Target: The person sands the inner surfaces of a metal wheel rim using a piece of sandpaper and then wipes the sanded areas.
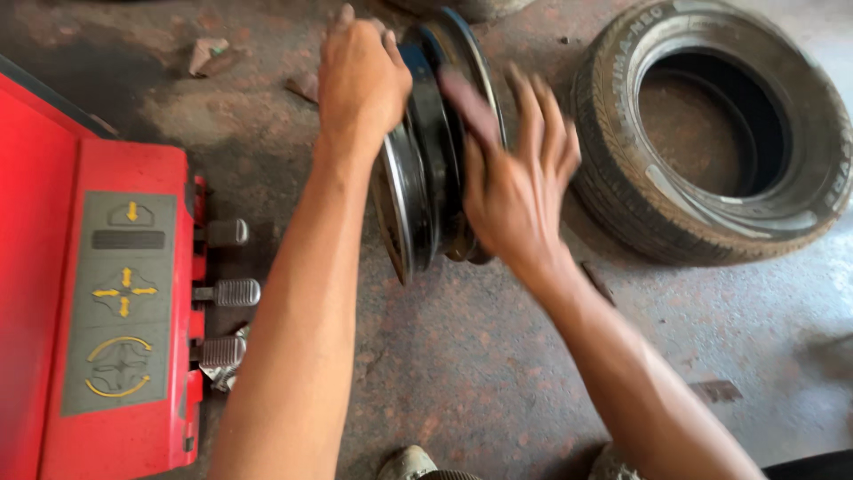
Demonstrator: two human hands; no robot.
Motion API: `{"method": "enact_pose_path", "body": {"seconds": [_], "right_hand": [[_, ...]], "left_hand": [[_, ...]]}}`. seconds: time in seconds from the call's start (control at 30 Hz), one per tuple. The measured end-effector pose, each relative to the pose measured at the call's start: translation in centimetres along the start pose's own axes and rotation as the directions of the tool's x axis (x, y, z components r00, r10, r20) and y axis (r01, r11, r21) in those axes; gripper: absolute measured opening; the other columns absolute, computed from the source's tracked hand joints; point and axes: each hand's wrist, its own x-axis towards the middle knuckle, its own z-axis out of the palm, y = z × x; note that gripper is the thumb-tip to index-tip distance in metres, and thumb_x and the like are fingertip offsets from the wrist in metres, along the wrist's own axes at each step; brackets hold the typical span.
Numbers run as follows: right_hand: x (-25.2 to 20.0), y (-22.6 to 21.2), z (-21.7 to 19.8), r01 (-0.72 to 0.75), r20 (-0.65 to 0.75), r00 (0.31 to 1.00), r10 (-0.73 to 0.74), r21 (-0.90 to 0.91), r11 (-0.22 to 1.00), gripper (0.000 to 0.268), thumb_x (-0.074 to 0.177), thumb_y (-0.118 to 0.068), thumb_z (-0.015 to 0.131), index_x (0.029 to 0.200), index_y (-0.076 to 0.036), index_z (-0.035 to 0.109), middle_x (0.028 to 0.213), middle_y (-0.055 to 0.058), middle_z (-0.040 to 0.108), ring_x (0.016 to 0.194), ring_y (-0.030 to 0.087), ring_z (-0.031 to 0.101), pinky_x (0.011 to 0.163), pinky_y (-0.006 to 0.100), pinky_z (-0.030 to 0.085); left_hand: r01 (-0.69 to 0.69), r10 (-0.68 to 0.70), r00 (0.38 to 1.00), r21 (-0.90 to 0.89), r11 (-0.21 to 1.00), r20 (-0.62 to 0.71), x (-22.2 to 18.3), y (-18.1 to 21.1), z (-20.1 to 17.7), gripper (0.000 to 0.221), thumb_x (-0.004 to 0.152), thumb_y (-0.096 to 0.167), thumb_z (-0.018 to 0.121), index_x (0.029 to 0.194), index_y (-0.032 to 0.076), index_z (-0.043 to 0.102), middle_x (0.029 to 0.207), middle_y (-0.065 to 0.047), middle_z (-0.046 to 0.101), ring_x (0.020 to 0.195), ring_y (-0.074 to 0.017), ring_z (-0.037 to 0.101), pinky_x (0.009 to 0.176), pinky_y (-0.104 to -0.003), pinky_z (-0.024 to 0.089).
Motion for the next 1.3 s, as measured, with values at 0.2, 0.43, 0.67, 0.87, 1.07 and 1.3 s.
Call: {"method": "enact_pose_path", "body": {"seconds": [0.2,0.43,0.67,0.87,1.07,1.3], "right_hand": [[-1.6,-0.3,-1.2,0.023,-0.014,1.000,-0.023,-0.045,0.999,0.048,0.108,-0.014,0.059,0.153,-0.030,0.062,0.163,0.022,0.032,0.152,0.040,0.023,0.124,0.057,0.014],[-4.0,-1.2,-2.5,0.010,0.001,1.000,-0.010,-0.037,0.999,0.046,0.106,-0.014,0.059,0.148,-0.031,0.061,0.161,0.023,0.035,0.150,0.039,0.024,0.121,0.058,0.014],[-3.0,-1.2,-1.7,-0.017,-0.021,1.000,0.017,0.002,1.000,0.033,0.109,-0.015,0.057,0.141,-0.022,0.064,0.162,0.022,0.036,0.153,0.039,0.025,0.124,0.054,0.013],[-1.6,0.9,0.3,-0.077,0.031,0.997,0.076,0.044,0.996,0.027,0.110,-0.022,0.053,0.115,-0.006,0.073,0.164,0.020,0.028,0.153,0.040,0.018,0.125,0.054,0.009],[-3.4,1.0,-0.4,-0.078,0.035,0.997,0.072,0.215,0.974,0.050,0.114,-0.032,0.042,0.141,0.001,0.070,0.170,0.024,0.012,0.158,0.040,0.001,0.128,0.056,0.000],[0.1,1.2,1.0,-0.174,0.048,0.985,0.167,0.232,0.957,0.058,0.117,-0.036,0.048,0.155,0.008,0.050,0.175,0.019,0.015,0.165,0.035,0.006,0.134,0.053,0.006]], "left_hand": [[-0.075,0.080,0.993,0.064,0.995,-0.089,0.5,-0.3,0.2,0.024,0.100,0.016,0.059,0.098,-0.001,0.076,0.147,-0.030,0.048,0.130,-0.0474,0.052,0.107,-0.052,0.044],[-0.221,0.230,0.947,0.068,0.973,-0.222,0.6,-0.4,-0.2,0.020,0.094,0.012,0.064,0.083,0.000,0.075,0.130,-0.036,0.058,0.108,-0.0483,0.063,0.087,-0.051,0.055],[-0.132,0.130,0.986,-0.018,0.991,-0.108,1.1,-1.0,0.1,0.015,0.099,0.015,0.064,0.101,0.002,0.071,0.110,-0.024,0.070,0.103,-0.0447,0.066,0.087,-0.053,0.054],[-0.140,0.140,0.982,0.008,0.990,-0.129,0.6,-0.8,0.5,0.015,0.096,0.013,0.065,0.103,0.001,0.072,0.108,-0.025,0.069,0.102,-0.0460,0.065,0.087,-0.054,0.052],[-0.253,0.272,0.924,0.103,0.962,-0.270,0.4,-1.1,0.3,0.015,0.090,0.012,0.066,0.085,0.000,0.074,0.124,-0.029,0.063,0.107,-0.0459,0.065,0.093,-0.051,0.052],[-0.081,0.082,0.991,0.014,0.997,-0.106,-0.9,-0.1,-0.1,0.019,0.098,0.012,0.062,0.097,-0.002,0.074,0.141,-0.029,0.055,0.126,-0.0465,0.055,0.108,-0.050,0.044]]}}
